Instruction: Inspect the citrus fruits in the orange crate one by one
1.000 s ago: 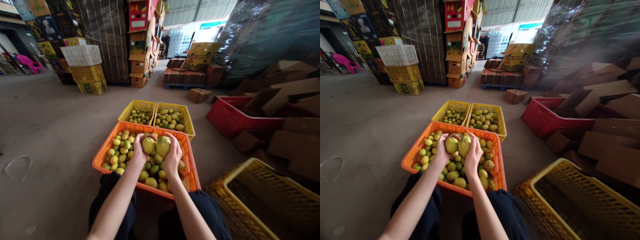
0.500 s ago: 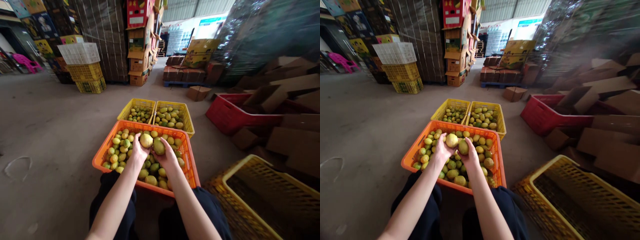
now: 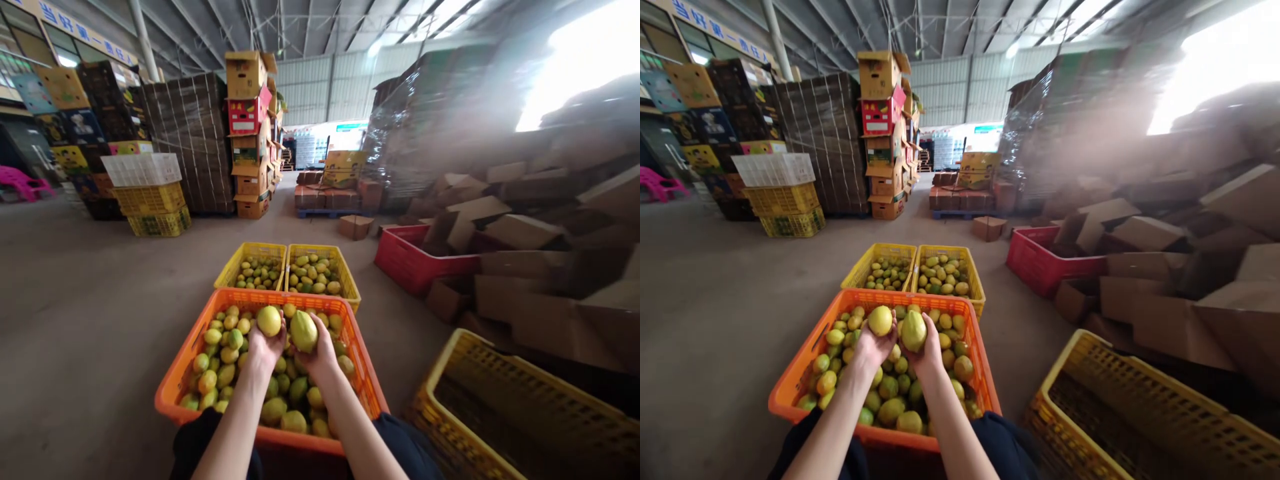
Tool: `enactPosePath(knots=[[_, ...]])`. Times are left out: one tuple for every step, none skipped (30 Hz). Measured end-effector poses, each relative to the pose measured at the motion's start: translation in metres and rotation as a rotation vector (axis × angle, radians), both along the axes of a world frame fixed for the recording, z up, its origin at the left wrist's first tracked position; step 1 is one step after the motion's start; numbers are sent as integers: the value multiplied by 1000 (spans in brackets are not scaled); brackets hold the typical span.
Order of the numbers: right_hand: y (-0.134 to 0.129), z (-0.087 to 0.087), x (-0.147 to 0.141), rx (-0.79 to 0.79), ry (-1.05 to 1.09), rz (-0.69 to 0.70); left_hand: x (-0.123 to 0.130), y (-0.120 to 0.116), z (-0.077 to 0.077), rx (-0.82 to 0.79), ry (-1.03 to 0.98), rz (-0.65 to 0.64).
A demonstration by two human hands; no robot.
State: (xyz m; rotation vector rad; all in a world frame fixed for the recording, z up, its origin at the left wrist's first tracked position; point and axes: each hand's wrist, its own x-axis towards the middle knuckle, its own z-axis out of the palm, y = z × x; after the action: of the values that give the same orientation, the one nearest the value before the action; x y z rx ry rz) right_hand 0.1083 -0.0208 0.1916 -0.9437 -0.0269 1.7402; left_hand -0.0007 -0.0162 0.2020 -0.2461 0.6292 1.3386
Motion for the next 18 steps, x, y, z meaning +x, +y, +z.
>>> enactPosePath(knots=[[0,-1,1,1,-16,-13,1,0,0,15,6,11],[0,-3,1,8,-31,-28,1,0,1,30,18,33],[-1,-3,1,25,-47,-41,1,-1,2,41,37,66],[-2,-4,1,48,-62,-52,0,-1,3,45,59,101],[-3,-4,1,68,-76,-61,-1,-2,4,39,82,130],[-4,-4,1,81,-86,-64,-2,-3,5,28,99,145],[-5,-4,1,80,-89,-58,-4,-4,6,17,104,138],[-6,-4,2,66,-85,-43,-6,-5,5,9,96,113],[-7,-4,2,43,-71,-24,-8,-6,4,11,76,77],[-7,-4,3,19,-48,-8,-10,-7,3,20,49,39],[-7,-5,3,1,-22,7,-11,-8,1,35,22,10],[-7,-6,4,-8,2,17,-12,-9,-2,52,-1,-7],[-7,-6,5,-9,16,22,-13,-9,-4,66,-13,-9],[-7,-7,5,-5,19,22,-13,-9,-6,77,-13,5],[-7,-8,6,1,7,16,-14,-9,-7,80,-1,27],[-7,-8,6,11,-16,2,-14,-8,-8,71,22,55],[-7,-7,6,27,-45,-18,-15,-7,-9,48,53,69],[-8,-5,6,44,-73,-37,-15,-6,-9,13,83,67]])
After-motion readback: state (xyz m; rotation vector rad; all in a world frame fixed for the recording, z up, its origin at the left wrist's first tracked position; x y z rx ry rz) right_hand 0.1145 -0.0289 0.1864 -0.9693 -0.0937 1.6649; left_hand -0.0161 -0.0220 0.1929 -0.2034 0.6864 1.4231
